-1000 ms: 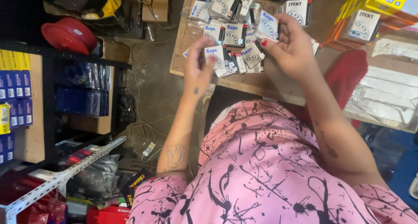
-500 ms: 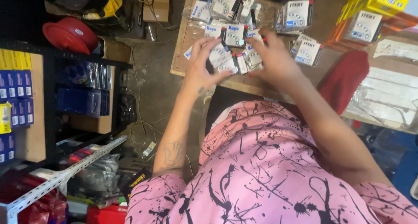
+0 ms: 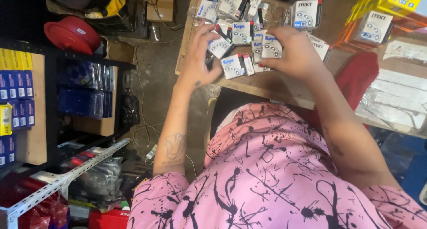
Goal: The person sits at a table and wipes small white boxes with a red cloth. They pick up boxes from a pile, wipe them, and place them back on the table or into a stack.
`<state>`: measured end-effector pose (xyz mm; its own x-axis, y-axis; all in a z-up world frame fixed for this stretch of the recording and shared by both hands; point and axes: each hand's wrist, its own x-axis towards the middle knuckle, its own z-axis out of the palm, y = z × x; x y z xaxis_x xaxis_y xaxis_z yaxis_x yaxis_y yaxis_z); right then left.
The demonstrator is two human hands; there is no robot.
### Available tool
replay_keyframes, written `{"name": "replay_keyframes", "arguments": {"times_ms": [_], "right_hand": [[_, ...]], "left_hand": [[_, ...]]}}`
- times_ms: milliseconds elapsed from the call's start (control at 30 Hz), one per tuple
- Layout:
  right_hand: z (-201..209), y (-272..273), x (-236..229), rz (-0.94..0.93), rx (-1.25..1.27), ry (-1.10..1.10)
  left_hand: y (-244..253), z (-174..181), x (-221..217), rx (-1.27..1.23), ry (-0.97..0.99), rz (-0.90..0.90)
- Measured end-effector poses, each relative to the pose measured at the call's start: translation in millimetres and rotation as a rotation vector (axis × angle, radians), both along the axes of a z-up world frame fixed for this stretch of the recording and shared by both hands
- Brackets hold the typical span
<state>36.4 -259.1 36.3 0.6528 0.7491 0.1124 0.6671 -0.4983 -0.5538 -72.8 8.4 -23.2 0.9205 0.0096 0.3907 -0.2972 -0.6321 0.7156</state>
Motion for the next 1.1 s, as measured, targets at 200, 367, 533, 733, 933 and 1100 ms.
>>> {"name": "replay_keyframes", "arguments": {"times_ms": [200,367,533,733,933,1100], "right_hand": [[0,17,0,-0.149,-0.094,-0.112],[3,30,-12,-0.135,-0.135,-0.017],[11,19,-26,-0.111,-0.061,-0.005],[14,17,-61,-0.078,0.175,-0.252],[-20,9,-66,-0.151,0.246,0.18],[-27,-10,-67,-0.272,0.563,0.694]], "left_hand": [[-13,12,-9,0.201,0.104,-0.009],[-20,13,-6,0.301,0.009,-0.054],[-20,21,-2,0.27,-0.051,-0.101],[-26,1,-1,0.166,-0.097,0.01],[-19,14,-3,-0.3,-0.13,0.12],[-9,52,-1,0.012,-0.012,0.233]]}}
